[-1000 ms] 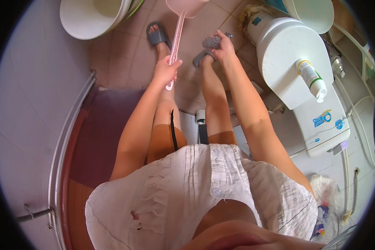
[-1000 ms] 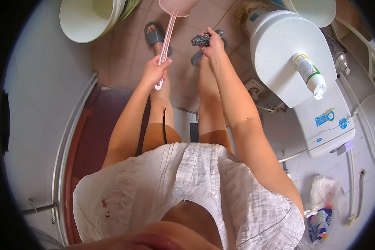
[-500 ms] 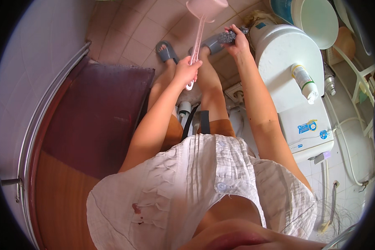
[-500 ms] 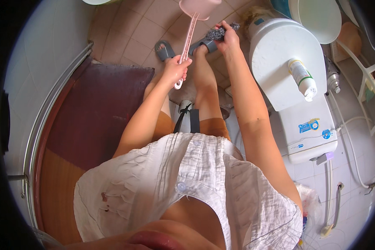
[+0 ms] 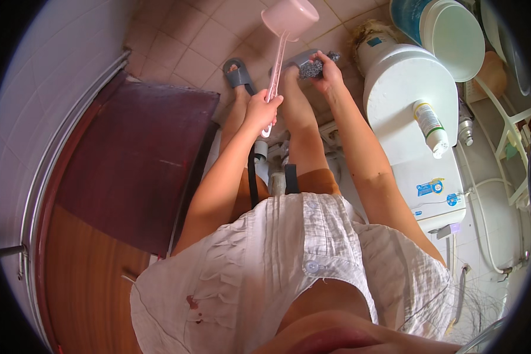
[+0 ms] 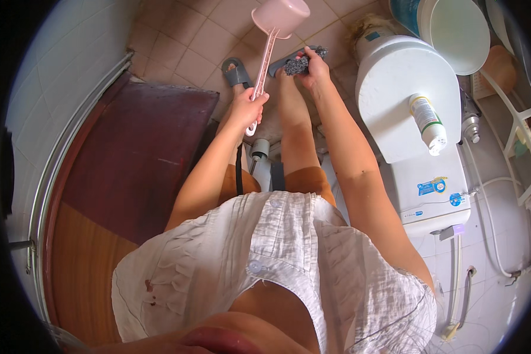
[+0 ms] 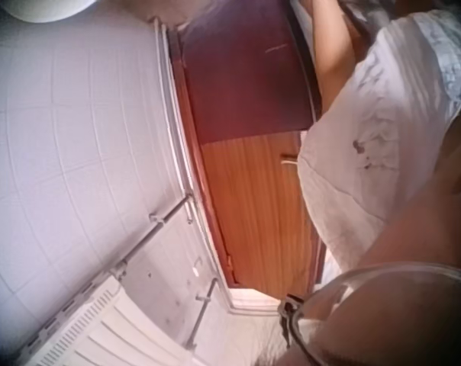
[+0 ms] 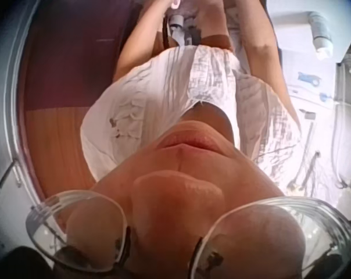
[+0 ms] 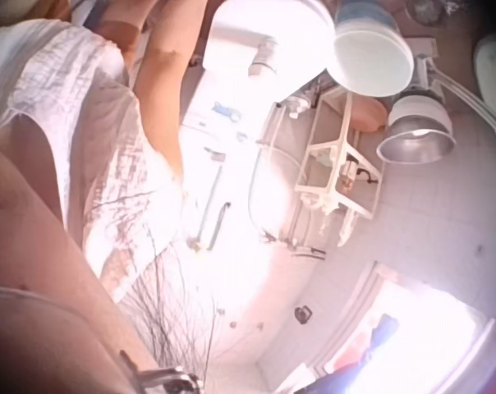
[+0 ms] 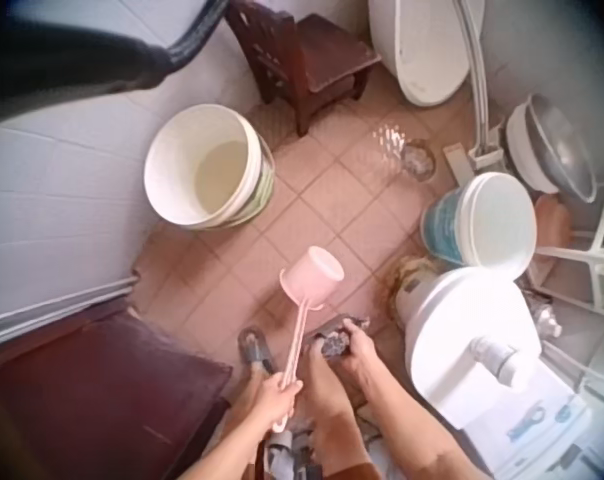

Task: The person scrubs the exterior and interior of a bucket and its lid using a steel wool pad while rinsing with water from a pink ladle.

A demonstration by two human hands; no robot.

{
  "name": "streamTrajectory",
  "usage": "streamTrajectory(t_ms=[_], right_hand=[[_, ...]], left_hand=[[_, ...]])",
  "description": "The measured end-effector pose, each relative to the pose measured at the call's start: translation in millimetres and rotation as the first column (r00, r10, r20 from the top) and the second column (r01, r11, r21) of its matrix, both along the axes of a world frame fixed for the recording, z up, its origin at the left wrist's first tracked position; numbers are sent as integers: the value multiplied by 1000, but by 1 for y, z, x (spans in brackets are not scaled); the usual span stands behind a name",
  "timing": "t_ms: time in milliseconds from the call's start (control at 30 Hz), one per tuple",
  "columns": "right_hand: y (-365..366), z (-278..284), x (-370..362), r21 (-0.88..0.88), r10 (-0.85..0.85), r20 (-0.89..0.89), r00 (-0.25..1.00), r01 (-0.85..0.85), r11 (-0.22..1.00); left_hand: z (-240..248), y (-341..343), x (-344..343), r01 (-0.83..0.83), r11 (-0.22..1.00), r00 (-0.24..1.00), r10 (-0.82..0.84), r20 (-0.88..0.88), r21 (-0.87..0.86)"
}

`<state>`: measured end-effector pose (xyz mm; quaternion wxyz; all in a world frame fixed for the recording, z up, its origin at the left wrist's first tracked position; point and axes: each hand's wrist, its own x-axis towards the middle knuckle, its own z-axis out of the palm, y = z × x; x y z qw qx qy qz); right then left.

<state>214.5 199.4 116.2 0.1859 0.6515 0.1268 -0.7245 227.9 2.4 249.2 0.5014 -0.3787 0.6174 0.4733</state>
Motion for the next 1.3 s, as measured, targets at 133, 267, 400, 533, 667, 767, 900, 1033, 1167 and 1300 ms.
streamTrajectory(t_ms=[133,267,400,533,667,767,900,1033,1167,1300], right_hand=[[21,-12,3,-11,32,-3,999,-33,999],[34,-6,5,-15,32,-20,999,-32,999],[36,3,11,-5,23,-21,1000,-23,1000],[41,-12,29,-57,-48,-61,997,45,997],[29,-2,21,9,-43,9,999,43,999],[30,-4,20,8,-46,-11,999,46,999],[22,7,13,47,-11,-6,1000,11,999],[26,8,20,47,-34,-17,999,34,998],[30,11,25,63,-53,-8,999,54,997],[38,13,30,71,-123,-20,992,124,990]], left_hand=[[-2,14,4,-101,995,995,101,-6,7],[9,31,-7,-66,998,998,66,9,-7],[11,39,-11,-61,998,998,61,15,7],[5,41,-5,-30,998,1000,30,5,57],[-2,33,1,-16,999,1000,16,-14,29],[-5,31,0,5,1000,1000,-5,18,26],[-7,18,-1,-6,1000,1000,7,29,-18],[-14,7,-6,-15,1000,999,16,38,-14],[-15,-11,-24,22,999,1000,-21,20,-38],[-11,-25,-44,54,996,998,-53,17,-73]])
